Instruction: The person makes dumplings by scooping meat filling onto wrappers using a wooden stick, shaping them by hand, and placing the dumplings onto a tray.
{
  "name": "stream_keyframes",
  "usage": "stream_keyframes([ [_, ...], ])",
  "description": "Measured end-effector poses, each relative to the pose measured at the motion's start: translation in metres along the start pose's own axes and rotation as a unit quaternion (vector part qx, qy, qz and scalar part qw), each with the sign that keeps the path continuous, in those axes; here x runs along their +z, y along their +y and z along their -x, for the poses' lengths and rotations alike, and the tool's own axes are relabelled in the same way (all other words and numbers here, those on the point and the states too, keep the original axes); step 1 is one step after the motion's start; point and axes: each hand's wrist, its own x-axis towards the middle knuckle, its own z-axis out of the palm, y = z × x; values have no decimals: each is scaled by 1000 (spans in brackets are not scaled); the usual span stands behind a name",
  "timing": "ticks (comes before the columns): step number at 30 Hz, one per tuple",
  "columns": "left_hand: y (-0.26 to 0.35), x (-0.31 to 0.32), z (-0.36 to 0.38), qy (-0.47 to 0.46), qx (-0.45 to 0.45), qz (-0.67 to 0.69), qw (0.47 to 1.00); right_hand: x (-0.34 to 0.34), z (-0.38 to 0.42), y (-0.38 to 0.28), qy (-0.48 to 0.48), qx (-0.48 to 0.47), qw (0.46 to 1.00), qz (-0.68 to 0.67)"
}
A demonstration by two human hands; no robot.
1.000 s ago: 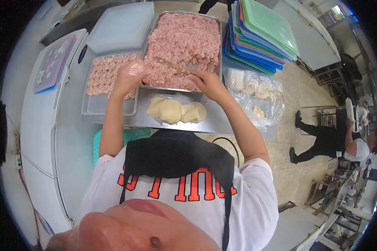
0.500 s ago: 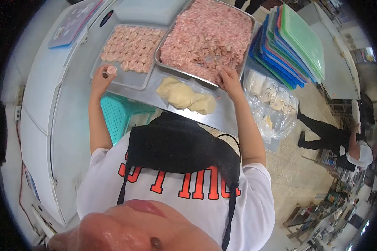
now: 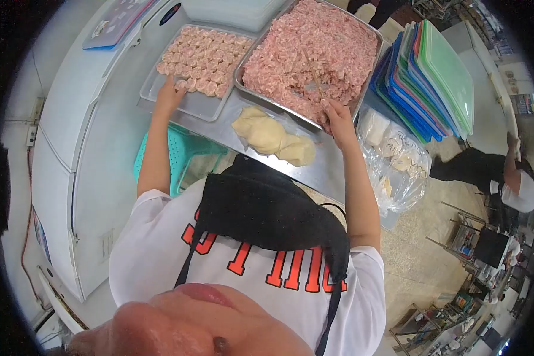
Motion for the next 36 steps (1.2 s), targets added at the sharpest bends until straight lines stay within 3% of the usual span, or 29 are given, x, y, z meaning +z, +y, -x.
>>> stream_keyframes([
  [3, -2, 5, -5, -15, -28, 44, 999, 3, 1, -1, 18, -2, 1000, 11],
  [6, -9, 8, -16, -7, 5, 46, 999, 4, 1, -4, 17, 3, 999, 34],
  [8, -17, 5, -22, -63, 29, 50, 996, 1, 1, 1, 19, 10, 998, 54],
  [10, -26, 4, -22, -46, 80, 36, 995, -3, -3, 7, -9, -41, 994, 105],
  [11, -29, 6, -20, -19, 121, 17, 992, -5, -4, 9, 5, -36, 994, 105],
  [15, 22, -24, 2, -66, 159, -83, 982, -19, -11, 1, -18, 62, 996, 53],
  [16, 60, -31, 16, -66, 164, 31, 984, -22, -10, -5, -7, -16, 977, 213],
  [18, 118, -29, 47, -116, 182, 194, 957, -37, -16, -6, 5, -200, 865, 461],
  [19, 139, -25, 59, -167, 200, 243, 934, -42, -17, -13, 12, -196, 865, 462],
  [21, 163, -1, 77, -218, 326, 259, 883, -50, -14, -45, 37, -163, 746, 644],
  [22, 174, 5, 85, -223, 331, 261, 879, -50, -12, -67, 43, -102, 690, 715],
  [23, 185, 10, 93, -232, 360, 244, 870, -58, -14, -68, 48, -97, 690, 716],
  [26, 188, 20, 93, -239, 376, 197, 873, -58, -8, -74, 89, -66, 592, 798],
  [27, 187, 21, 90, -234, 362, 165, 887, -49, -1, -61, 92, -63, 592, 798],
  [29, 178, 19, 83, -239, 341, 130, 900, -35, 8, -29, 77, -245, 600, 758],
  [31, 166, 19, 77, -238, 320, 96, 912, -19, 21, -33, 72, -221, 588, 774],
  [33, 147, 33, 76, -213, 367, 68, 903, -22, 18, -46, 72, -205, 572, 791],
  [35, 136, 53, 70, -198, 384, 94, 897, -36, 11, -61, 74, -124, 591, 794],
  [36, 137, 50, 70, -249, 345, 104, 899, -38, 7, -58, 77, -122, 580, 802],
])
